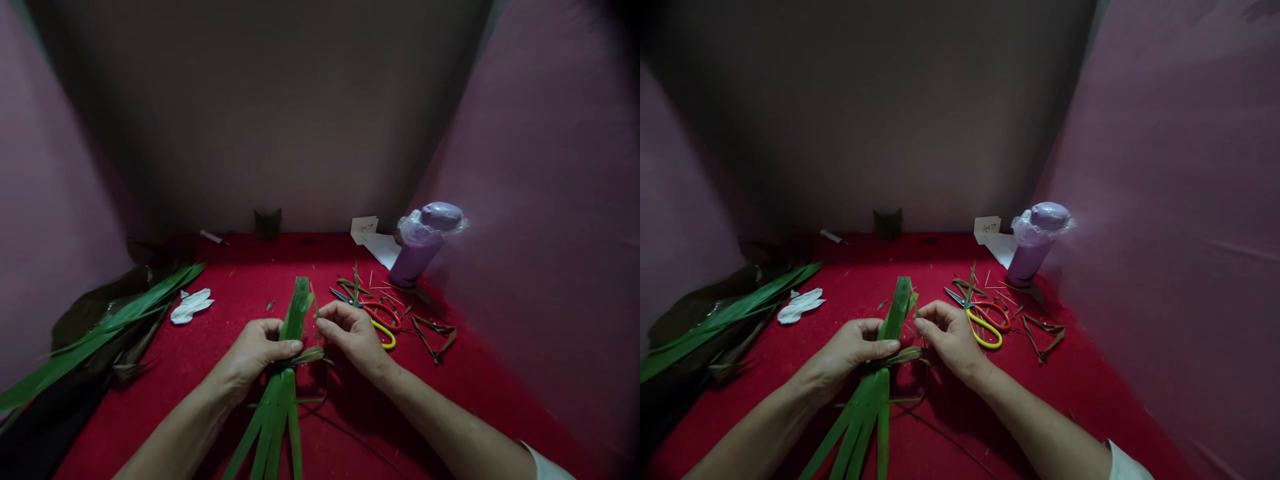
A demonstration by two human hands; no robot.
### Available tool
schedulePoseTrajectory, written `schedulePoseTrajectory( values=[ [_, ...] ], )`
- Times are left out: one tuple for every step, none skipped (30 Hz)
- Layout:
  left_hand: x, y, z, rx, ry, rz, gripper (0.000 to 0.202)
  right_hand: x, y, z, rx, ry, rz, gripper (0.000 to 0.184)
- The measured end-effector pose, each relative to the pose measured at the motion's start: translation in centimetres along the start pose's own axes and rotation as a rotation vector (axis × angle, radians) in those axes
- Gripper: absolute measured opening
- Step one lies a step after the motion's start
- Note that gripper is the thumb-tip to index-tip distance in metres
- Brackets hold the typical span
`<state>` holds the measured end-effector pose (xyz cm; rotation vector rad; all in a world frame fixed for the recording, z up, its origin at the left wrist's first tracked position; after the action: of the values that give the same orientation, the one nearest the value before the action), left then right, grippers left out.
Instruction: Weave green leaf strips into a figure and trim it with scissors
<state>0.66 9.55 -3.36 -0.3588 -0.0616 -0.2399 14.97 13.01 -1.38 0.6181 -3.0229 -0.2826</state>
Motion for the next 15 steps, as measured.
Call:
schedulePoseTrajectory(
  values=[
    [0.1,0.0,-0.1,-0.002,-0.008,-0.001,0.025,0.1,0.0,0.2,0.011,-0.019,0.001,0.011],
    [0.2,0.1,-0.2,-0.001,-0.017,-0.001,0.025,0.2,-0.1,0.3,0.02,-0.033,-0.004,0.011],
    [0.4,0.1,-0.3,0.004,-0.028,0.0,0.027,0.4,-0.2,0.4,0.027,-0.045,-0.011,0.011],
    [0.6,0.2,-0.4,0.014,-0.04,0.002,0.029,0.6,-0.3,0.5,0.036,-0.056,-0.022,0.01],
    [0.8,0.3,-0.5,0.023,-0.052,0.002,0.03,0.8,-0.4,0.6,0.045,-0.068,-0.032,0.01],
    [1.0,0.4,-0.6,0.029,-0.062,0.003,0.032,1.0,-0.5,0.7,0.059,-0.079,-0.043,0.009],
    [1.1,0.4,-0.7,0.033,-0.069,0.005,0.033,1.1,-0.6,0.8,0.073,-0.09,-0.053,0.009],
    [1.3,0.5,-0.8,0.033,-0.073,0.004,0.033,1.3,-0.6,0.9,0.086,-0.099,-0.063,0.01],
    [1.4,0.5,-0.8,0.03,-0.074,0.0,0.033,1.3,-0.6,0.9,0.094,-0.108,-0.066,0.011],
    [1.5,0.5,-0.8,0.026,-0.073,-0.01,0.031,1.3,-0.6,0.9,0.096,-0.118,-0.063,0.013],
    [1.6,0.4,-0.7,0.024,-0.068,-0.023,0.029,1.2,-0.6,1.0,0.095,-0.128,-0.056,0.015],
    [1.6,0.3,-0.6,0.026,-0.059,-0.035,0.026,1.1,-0.6,1.0,0.092,-0.136,-0.048,0.017],
    [1.6,0.2,-0.3,0.031,-0.047,-0.041,0.022,1.0,-0.5,1.0,0.088,-0.142,-0.036,0.018],
    [1.5,0.0,-0.1,0.035,-0.033,-0.039,0.019,0.8,-0.4,1.1,0.085,-0.146,-0.026,0.019],
    [1.3,-0.2,0.2,0.039,-0.021,-0.032,0.018,0.7,-0.4,1.1,0.083,-0.147,-0.019,0.02]
  ],
)
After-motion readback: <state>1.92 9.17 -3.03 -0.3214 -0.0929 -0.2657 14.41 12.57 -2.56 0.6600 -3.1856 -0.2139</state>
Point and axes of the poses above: each hand's wrist, its own y-axis towards the middle knuckle, its own x-axis out of the palm, z = x × y, the point moved 7 cm from there along y, towards the middle knuckle, and after that the axes turned 4 degrees about -z, right-handed, at the moved point
